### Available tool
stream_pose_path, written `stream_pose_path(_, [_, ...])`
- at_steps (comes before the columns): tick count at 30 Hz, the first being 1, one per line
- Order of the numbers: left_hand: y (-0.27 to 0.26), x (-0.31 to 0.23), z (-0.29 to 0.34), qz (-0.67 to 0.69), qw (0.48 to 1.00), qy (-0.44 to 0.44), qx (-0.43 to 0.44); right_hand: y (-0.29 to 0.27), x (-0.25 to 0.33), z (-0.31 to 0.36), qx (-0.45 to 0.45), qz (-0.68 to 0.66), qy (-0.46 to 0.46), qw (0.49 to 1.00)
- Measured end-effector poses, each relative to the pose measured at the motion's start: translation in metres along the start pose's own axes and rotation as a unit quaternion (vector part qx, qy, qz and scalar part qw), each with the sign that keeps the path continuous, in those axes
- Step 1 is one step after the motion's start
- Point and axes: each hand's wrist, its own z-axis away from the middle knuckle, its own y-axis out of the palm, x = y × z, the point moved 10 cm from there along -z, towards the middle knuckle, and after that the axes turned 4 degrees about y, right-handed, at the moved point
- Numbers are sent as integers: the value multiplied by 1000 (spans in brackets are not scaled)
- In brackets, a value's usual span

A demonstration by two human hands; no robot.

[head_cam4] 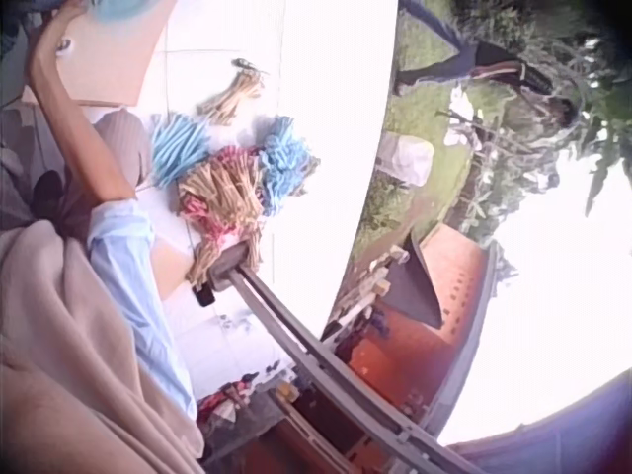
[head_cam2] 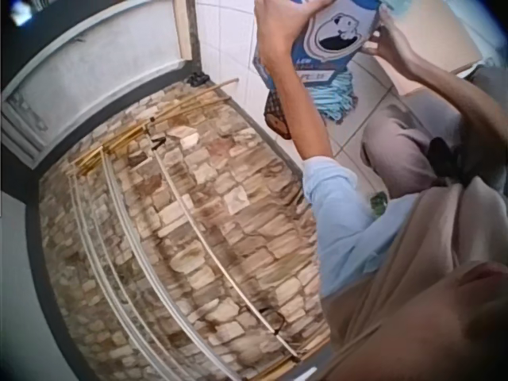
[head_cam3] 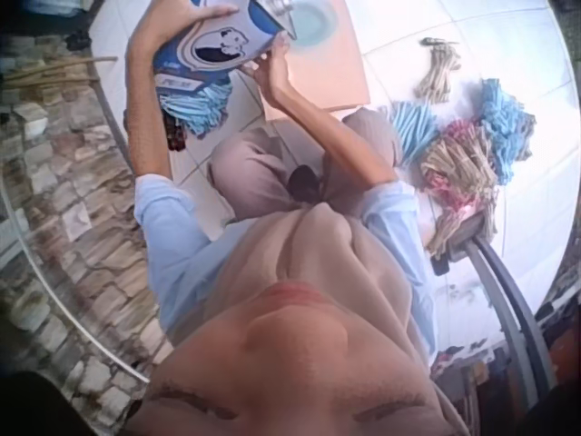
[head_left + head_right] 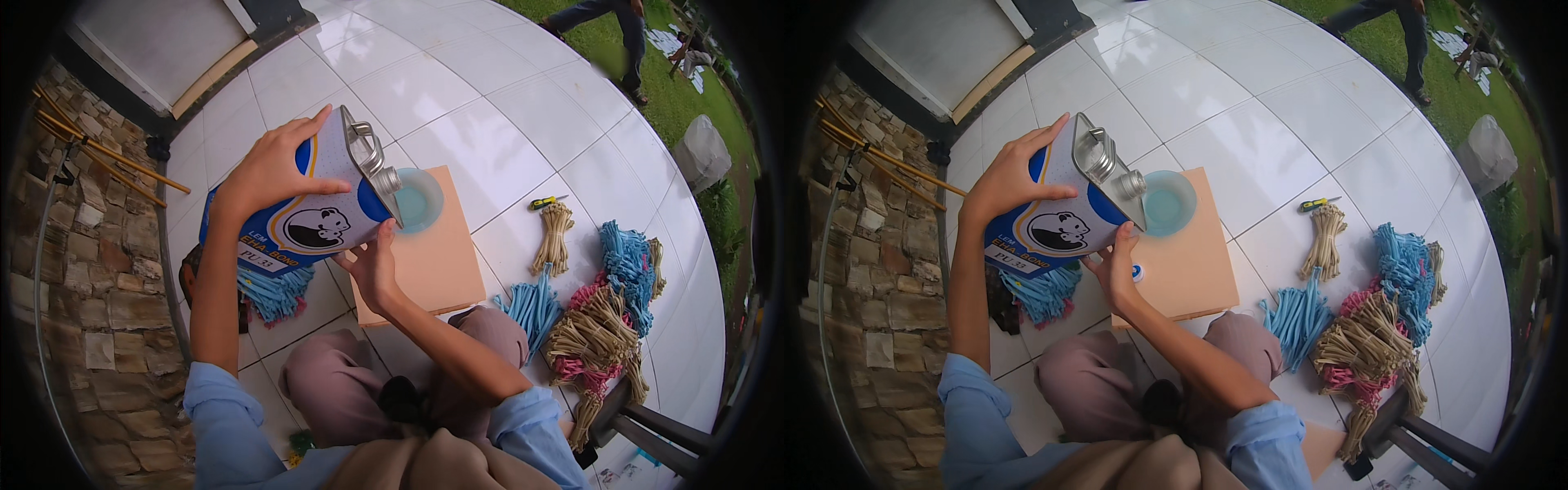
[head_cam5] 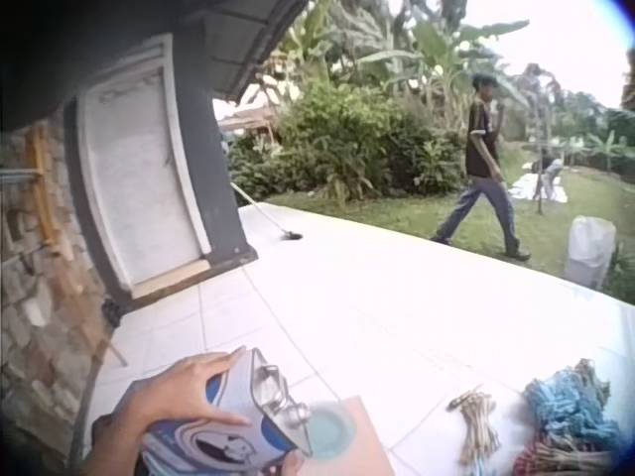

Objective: The person pours adhesive into a dish and then applies the adhesive to the ends of light blue shoe straps using a small tool.

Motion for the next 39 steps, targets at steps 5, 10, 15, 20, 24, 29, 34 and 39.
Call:
stream_pose_path(5, [12,-8,-15,-55,995,12,88,3,-9,3,-4,-50,11,999])
stream_pose_path(10, [21,-8,-24,-96,986,-6,139,9,-13,2,19,-83,35,996])
stream_pose_path(15, [21,-16,-32,-97,986,-1,137,6,-7,-3,11,-84,35,996])
stream_pose_path(20, [36,-17,-49,-117,976,-10,181,9,-7,-2,28,-112,44,992])
stream_pose_path(24, [48,-19,-53,-143,964,-23,224,10,-5,2,31,-143,62,987])
stream_pose_path(29, [47,-25,-58,-143,966,-19,215,12,-1,3,39,-154,72,985])
stream_pose_path(34, [50,-32,-70,-173,966,11,192,18,5,2,70,-180,55,980])
stream_pose_path(39, [47,-35,-72,-135,971,11,196,18,15,1,70,-168,35,983])
